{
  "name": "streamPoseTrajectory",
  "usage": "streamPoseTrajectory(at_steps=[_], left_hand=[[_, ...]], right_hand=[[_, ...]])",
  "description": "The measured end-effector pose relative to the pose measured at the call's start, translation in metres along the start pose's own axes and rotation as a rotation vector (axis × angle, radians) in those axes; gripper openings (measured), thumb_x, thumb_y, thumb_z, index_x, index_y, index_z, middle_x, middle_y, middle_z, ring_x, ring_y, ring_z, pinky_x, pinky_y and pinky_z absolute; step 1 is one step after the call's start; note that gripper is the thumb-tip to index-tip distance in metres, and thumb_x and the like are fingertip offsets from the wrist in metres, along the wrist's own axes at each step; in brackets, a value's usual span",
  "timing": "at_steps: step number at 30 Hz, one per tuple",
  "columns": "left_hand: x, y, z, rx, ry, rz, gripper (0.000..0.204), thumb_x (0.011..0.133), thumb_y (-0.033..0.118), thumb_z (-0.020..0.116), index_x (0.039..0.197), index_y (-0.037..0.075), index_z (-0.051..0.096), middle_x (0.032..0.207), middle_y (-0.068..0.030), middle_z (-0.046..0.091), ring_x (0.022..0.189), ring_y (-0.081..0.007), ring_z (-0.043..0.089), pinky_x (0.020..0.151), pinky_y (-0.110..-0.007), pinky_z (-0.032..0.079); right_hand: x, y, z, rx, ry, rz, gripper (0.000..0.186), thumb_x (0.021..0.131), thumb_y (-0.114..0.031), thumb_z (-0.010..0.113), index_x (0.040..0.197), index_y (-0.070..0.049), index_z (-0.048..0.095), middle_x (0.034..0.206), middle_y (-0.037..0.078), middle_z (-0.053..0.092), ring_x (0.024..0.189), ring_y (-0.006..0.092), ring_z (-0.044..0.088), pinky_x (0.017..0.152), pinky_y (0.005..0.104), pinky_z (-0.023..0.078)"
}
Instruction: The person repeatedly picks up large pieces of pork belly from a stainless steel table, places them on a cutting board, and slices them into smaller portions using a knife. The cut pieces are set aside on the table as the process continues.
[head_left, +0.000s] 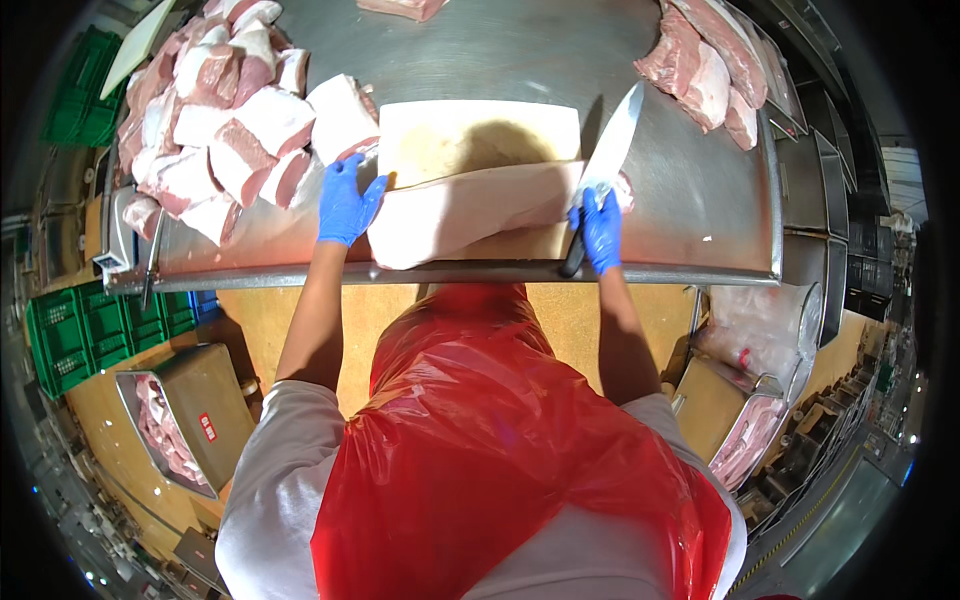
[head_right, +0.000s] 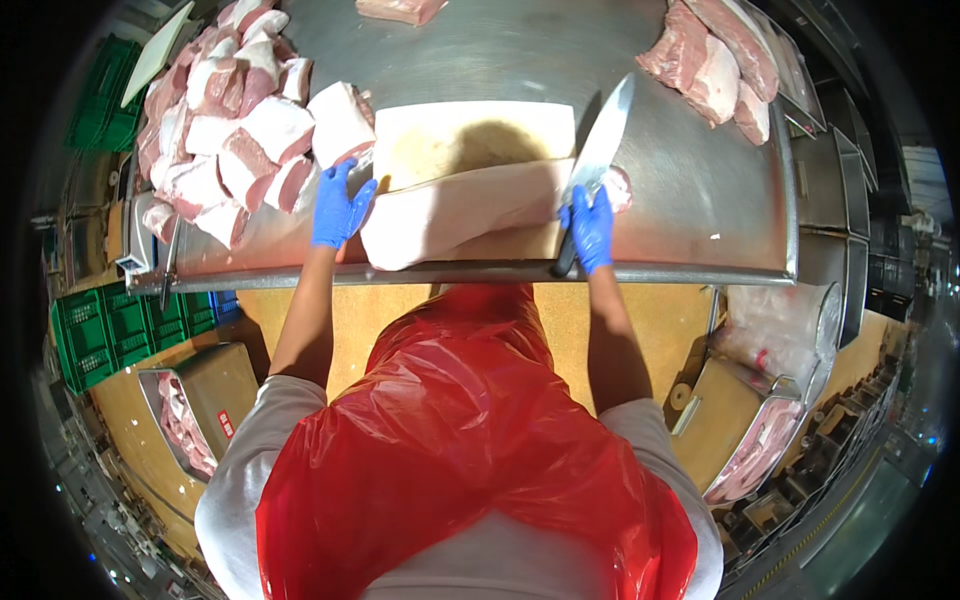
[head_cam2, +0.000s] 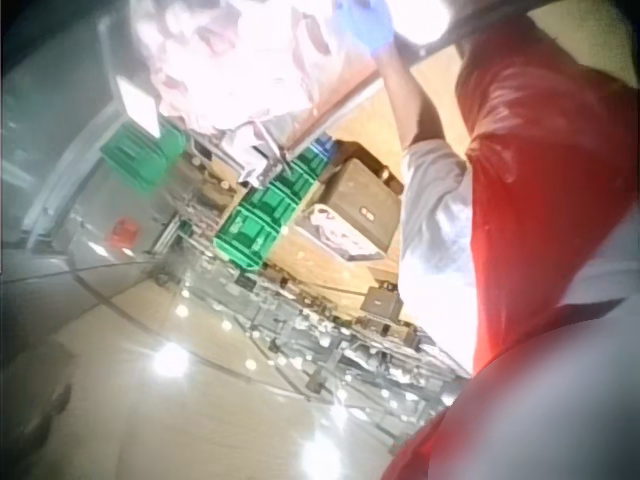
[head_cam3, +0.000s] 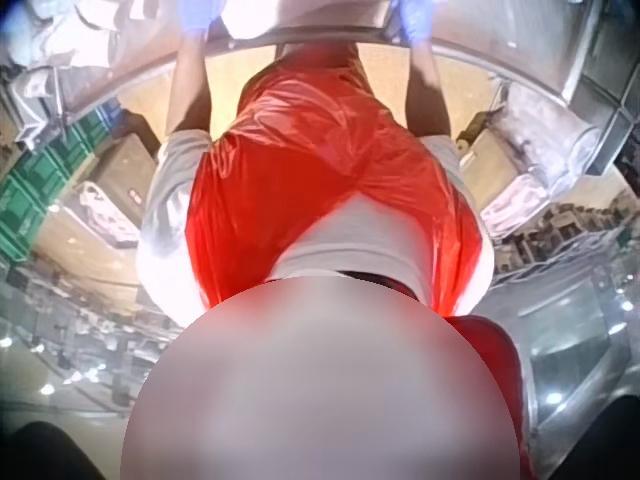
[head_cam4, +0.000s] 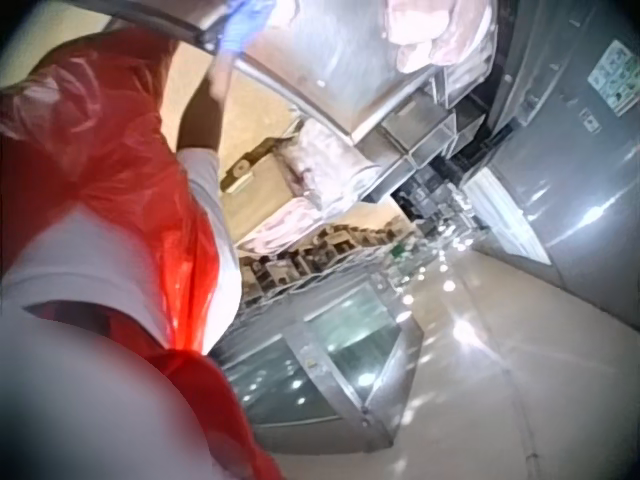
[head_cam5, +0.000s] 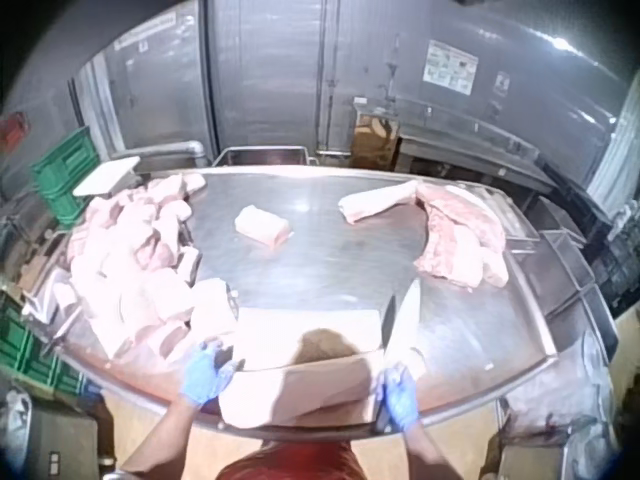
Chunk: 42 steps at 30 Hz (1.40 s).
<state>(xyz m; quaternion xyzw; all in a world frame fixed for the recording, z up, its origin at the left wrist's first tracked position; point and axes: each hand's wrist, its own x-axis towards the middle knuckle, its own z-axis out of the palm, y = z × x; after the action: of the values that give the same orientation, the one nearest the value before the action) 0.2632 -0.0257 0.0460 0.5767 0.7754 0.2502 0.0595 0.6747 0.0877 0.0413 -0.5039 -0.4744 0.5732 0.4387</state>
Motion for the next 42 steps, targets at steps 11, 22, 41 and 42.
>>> streamPoseTrajectory(at_steps=[11,22,41,42], left_hand=[[-0.048,0.080,0.009,0.344,-0.413,0.282,0.129,0.062,0.071,0.076,0.153,-0.003,0.022,0.154,-0.0222,0.034,0.145,-0.0366,0.031,0.110,-0.073,0.018],[-0.049,0.078,0.024,0.450,-0.357,0.268,0.121,0.061,0.054,0.082,0.152,-0.003,0.025,0.141,-0.0180,0.042,0.134,-0.0324,0.042,0.105,-0.076,0.023],[-0.023,0.070,-0.001,0.192,-0.414,0.208,0.116,0.057,0.050,0.090,0.146,0.000,0.036,0.133,-0.0184,0.048,0.122,-0.0340,0.050,0.104,-0.053,0.039],[-0.018,0.064,0.002,0.152,-0.364,0.205,0.113,0.058,0.047,0.089,0.145,0.000,0.037,0.131,-0.0193,0.051,0.121,-0.0354,0.052,0.102,-0.055,0.041]], right_hand=[[-0.132,-0.011,0.119,-1.037,-0.199,-0.196,0.022,0.099,-0.017,0.049,0.111,0.002,0.043,0.076,0.033,0.061,0.075,0.0543,0.060,0.064,0.0603,0.047],[-0.119,-0.010,0.176,-1.167,-0.174,-0.217,0.019,0.094,-0.007,0.051,0.106,0.002,0.039,0.074,0.034,0.061,0.071,0.0528,0.062,0.062,0.0595,0.048],[-0.104,0.026,0.155,-1.118,-0.350,-0.157,0.012,0.095,-0.006,0.040,0.103,0.002,0.039,0.077,0.033,0.061,0.070,0.0471,0.064,0.060,0.0542,0.049],[-0.120,0.037,0.141,-1.118,-0.333,-0.262,0.012,0.094,-0.006,0.041,0.104,0.001,0.040,0.075,0.032,0.061,0.070,0.0513,0.061,0.060,0.0585,0.046]])
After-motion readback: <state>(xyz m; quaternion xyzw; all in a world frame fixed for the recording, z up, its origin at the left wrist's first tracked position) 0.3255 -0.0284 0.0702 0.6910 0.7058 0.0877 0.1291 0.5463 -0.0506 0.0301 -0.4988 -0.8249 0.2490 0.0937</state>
